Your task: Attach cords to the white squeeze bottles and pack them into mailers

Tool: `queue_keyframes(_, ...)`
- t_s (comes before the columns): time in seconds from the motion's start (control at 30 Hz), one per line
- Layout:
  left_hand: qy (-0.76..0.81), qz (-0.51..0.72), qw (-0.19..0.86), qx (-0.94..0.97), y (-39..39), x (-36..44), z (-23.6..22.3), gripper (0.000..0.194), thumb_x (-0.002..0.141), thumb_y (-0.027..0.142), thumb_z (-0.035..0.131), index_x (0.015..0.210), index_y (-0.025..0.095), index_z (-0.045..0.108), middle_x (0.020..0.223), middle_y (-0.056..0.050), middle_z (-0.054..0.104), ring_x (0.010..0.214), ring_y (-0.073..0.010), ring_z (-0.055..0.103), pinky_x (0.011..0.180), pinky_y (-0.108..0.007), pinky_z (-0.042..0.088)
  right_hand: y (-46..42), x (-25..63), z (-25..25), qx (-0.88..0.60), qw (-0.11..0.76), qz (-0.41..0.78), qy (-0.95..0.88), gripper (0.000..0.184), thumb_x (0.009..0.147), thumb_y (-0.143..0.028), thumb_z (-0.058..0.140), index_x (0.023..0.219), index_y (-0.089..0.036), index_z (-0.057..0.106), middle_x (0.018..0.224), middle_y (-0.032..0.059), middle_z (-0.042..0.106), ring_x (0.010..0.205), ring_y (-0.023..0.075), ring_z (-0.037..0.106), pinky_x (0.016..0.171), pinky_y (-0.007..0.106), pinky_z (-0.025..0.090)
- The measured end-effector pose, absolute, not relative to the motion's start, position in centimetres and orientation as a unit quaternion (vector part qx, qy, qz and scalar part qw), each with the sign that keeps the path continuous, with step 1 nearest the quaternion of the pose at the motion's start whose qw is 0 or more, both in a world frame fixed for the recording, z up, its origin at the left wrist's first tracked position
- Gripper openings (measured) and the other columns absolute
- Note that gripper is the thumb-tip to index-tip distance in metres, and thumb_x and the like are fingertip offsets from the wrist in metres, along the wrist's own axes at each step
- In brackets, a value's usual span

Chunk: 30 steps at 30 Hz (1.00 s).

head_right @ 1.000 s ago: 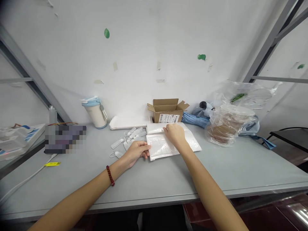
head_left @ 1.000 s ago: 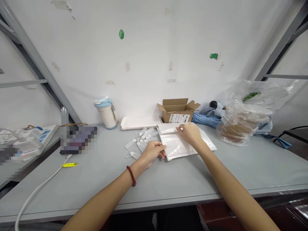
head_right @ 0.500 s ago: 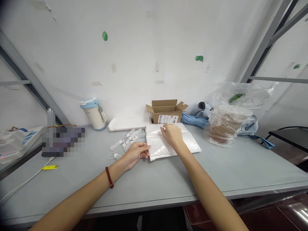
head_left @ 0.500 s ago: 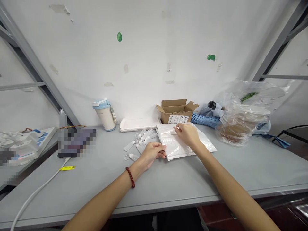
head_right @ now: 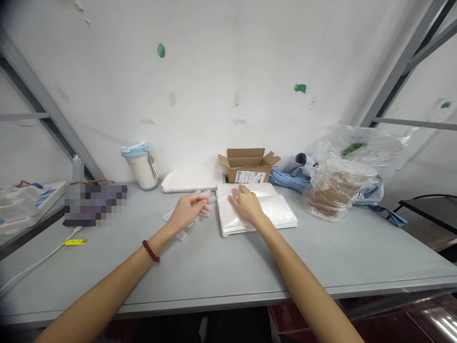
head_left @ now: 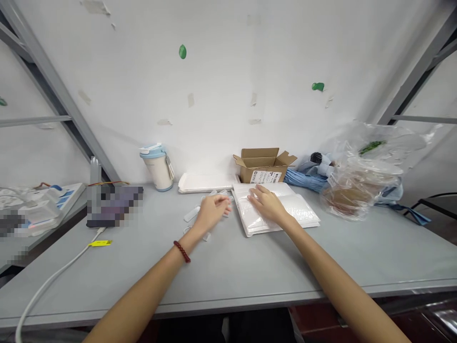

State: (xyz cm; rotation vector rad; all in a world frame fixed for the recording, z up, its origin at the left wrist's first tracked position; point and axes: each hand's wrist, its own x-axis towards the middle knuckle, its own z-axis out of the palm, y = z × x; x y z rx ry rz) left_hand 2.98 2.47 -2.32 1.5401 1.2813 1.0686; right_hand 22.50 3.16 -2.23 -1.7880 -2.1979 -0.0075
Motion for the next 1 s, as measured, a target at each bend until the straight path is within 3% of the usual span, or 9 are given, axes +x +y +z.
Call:
queue_keyframes(0.1, 0.554, 0.333, 0.116, 0.755, 5.6, 0.2, -1.6, 0.025, 0.082, 0.02, 0.044, 0.088, 0.014, 0.067, 0.087, -0.008, 0.071, 0.084, -0.0208, 0.065, 0.079, -0.032, 0.049, 3.3, 22.6, -2.4, -0.638, 0.145, 0.008, -0.756, 0.041, 0.094, -0.038, 0.033, 0.126, -0.018, 0.051, 0.138, 0.015, 0.043, 0.13, 0.0238, 0.037, 0.099, 0.036, 0.034)
queue_keyframes(0.13, 0.556, 0.315, 0.088, 0.764, 6.8, -0.7, -1.4, 0.025, 0.08, 0.02, 0.046, 0.088, 0.013, 0.068, 0.092, -0.01, 0.071, 0.091, -0.0241, 0.063, 0.085, -0.035, 0.046, 3.4, 22.6, -2.5, -0.642, 0.138, 0.01, -0.754, 0.043, 0.094, -0.038, 0.032, 0.128, -0.018, 0.049, 0.14, 0.0155, 0.04, 0.132, 0.0241, 0.034, 0.1, 0.037, 0.033)
queue_keyframes(0.23, 0.56, 0.279, 0.053, 0.779, 10.0, -3.3, -1.5, 0.025, 0.073, 0.017, 0.052, 0.091, 0.012, 0.069, 0.098, -0.013, 0.069, 0.107, -0.0302, 0.055, 0.094, -0.039, 0.039, 3.5, 22.5, -2.6, -0.65, 0.115, 0.014, -0.751, 0.046, 0.094, -0.039, 0.031, 0.133, -0.019, 0.044, 0.145, 0.0155, 0.033, 0.135, 0.0249, 0.028, 0.103, 0.04, 0.03)
queue_keyframes(0.33, 0.564, 0.245, 0.04, 0.788, 12.1, -4.9, -2.2, 0.025, 0.067, 0.018, 0.058, 0.089, 0.014, 0.071, 0.097, -0.013, 0.069, 0.104, -0.0306, 0.056, 0.091, -0.038, 0.04, 3.4, 22.4, -2.5, -0.651, 0.104, 0.02, -0.751, 0.047, 0.095, -0.039, 0.029, 0.135, -0.019, 0.042, 0.147, 0.0156, 0.03, 0.136, 0.0258, 0.025, 0.104, 0.041, 0.028)
queue_keyframes(0.77, 0.548, 0.233, -0.018, 0.803, 12.9, -5.4, -2.6, 0.021, 0.074, 0.02, 0.051, 0.072, 0.02, 0.072, 0.088, -0.009, 0.069, 0.092, -0.0266, 0.056, 0.08, -0.033, 0.042, 3.1, 22.5, -2.4, -0.644, 0.136, 0.034, -0.752, 0.047, 0.094, -0.041, 0.03, 0.132, -0.018, 0.045, 0.145, 0.0168, 0.032, 0.136, 0.026, 0.025, 0.104, 0.042, 0.028)
queue_keyframes(1.0, 0.601, 0.29, -0.082, 0.74, 12.1, -5.8, -2.0, 0.022, 0.079, 0.02, 0.044, 0.076, 0.015, 0.065, 0.088, -0.012, 0.058, 0.094, -0.028, 0.051, 0.083, -0.038, 0.04, 3.1, 22.4, -2.4, -0.65, 0.132, 0.025, -0.748, 0.046, 0.093, -0.041, 0.032, 0.132, -0.02, 0.045, 0.146, 0.0153, 0.032, 0.135, 0.0254, 0.027, 0.103, 0.042, 0.027)
